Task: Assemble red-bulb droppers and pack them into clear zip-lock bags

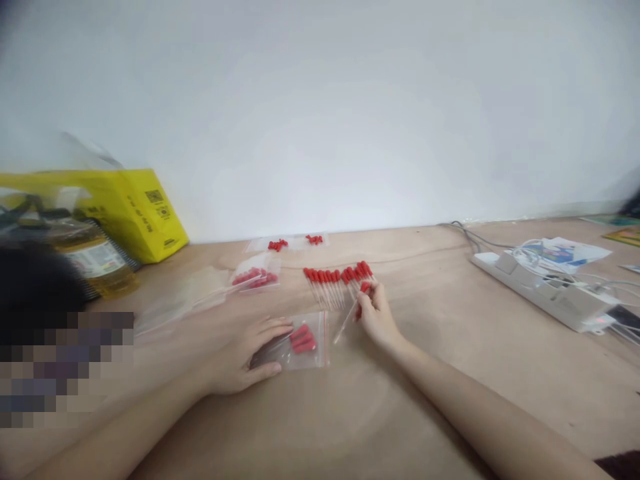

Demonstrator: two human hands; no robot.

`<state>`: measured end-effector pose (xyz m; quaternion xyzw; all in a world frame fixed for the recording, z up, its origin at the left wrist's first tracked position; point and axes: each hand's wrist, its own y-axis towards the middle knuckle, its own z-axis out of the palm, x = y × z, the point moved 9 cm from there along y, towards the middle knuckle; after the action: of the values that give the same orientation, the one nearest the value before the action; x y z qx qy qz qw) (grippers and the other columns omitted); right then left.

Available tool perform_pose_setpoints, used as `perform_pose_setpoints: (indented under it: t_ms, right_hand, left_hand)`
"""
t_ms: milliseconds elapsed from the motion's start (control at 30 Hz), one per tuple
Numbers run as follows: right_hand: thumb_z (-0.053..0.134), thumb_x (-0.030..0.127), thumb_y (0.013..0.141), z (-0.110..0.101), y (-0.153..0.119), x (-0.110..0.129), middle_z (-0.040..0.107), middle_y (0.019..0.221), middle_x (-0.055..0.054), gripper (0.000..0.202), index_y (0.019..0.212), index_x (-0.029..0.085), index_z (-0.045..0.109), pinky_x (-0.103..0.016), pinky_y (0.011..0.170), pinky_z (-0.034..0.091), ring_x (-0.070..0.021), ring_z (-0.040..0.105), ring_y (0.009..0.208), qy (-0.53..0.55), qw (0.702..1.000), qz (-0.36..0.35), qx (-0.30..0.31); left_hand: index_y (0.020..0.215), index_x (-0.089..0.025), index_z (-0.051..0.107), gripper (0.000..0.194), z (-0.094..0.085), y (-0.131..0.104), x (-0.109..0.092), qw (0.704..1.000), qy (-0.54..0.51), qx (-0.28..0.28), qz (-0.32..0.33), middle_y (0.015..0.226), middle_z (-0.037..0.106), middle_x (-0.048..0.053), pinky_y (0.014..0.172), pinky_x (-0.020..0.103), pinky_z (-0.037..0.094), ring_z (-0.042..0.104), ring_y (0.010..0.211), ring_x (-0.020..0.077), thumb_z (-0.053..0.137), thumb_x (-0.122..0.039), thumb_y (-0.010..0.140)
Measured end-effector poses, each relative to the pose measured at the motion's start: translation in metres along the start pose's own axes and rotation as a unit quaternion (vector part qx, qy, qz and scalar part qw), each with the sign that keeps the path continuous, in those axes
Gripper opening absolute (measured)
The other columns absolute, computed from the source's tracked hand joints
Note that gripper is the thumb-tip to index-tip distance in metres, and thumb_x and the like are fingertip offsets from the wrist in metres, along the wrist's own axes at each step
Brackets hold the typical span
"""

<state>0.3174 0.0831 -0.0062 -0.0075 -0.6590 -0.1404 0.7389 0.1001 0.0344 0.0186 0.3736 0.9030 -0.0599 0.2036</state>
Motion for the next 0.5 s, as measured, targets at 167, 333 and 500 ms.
perform_pose_setpoints:
  t_ms: [167, 333, 500]
  right_hand:
    - [0.051, 0.029, 0.066, 0.007, -0.007, -0.009, 0.045, 0.058, 0.009, 0.034, 0.093, 0.023, 0.032, -0.025, 0.044, 0.042, -0.0090, 0.045, 0.043, 0.039, 0.999, 0.029, -0.025]
    - [0.054, 0.028, 0.062, 0.016, -0.020, -0.011, 0.045, 0.060, 0.009, 0.035, 0.088, 0.024, 0.032, -0.026, 0.047, 0.045, -0.0094, 0.048, 0.047, 0.075, 0.994, 0.083, -0.008]
    - [0.056, 0.028, 0.058, 0.021, -0.032, -0.015, 0.045, 0.059, 0.009, 0.036, 0.085, 0.023, 0.031, -0.026, 0.049, 0.046, -0.0087, 0.049, 0.047, 0.094, 0.984, 0.149, 0.014]
  left_hand:
    - [0.125, -0.022, 0.037, 0.052, -0.001, 0.000, 0.000, 1.000, 0.002, -0.005, 0.003, 0.132, 0.040, 0.006, 0.103, 0.045, 0.024, 0.032, 0.123, 0.0237, 0.050, -0.038, 0.077]
    - [0.125, -0.023, 0.036, 0.053, 0.000, 0.001, 0.001, 1.000, 0.000, -0.010, 0.015, 0.131, 0.041, 0.006, 0.103, 0.046, 0.024, 0.034, 0.122, 0.0243, 0.050, -0.038, 0.077]
    - [0.126, -0.023, 0.036, 0.053, 0.000, 0.001, 0.001, 1.000, -0.002, -0.015, 0.023, 0.131, 0.042, 0.006, 0.103, 0.046, 0.024, 0.034, 0.121, 0.0242, 0.050, -0.039, 0.077]
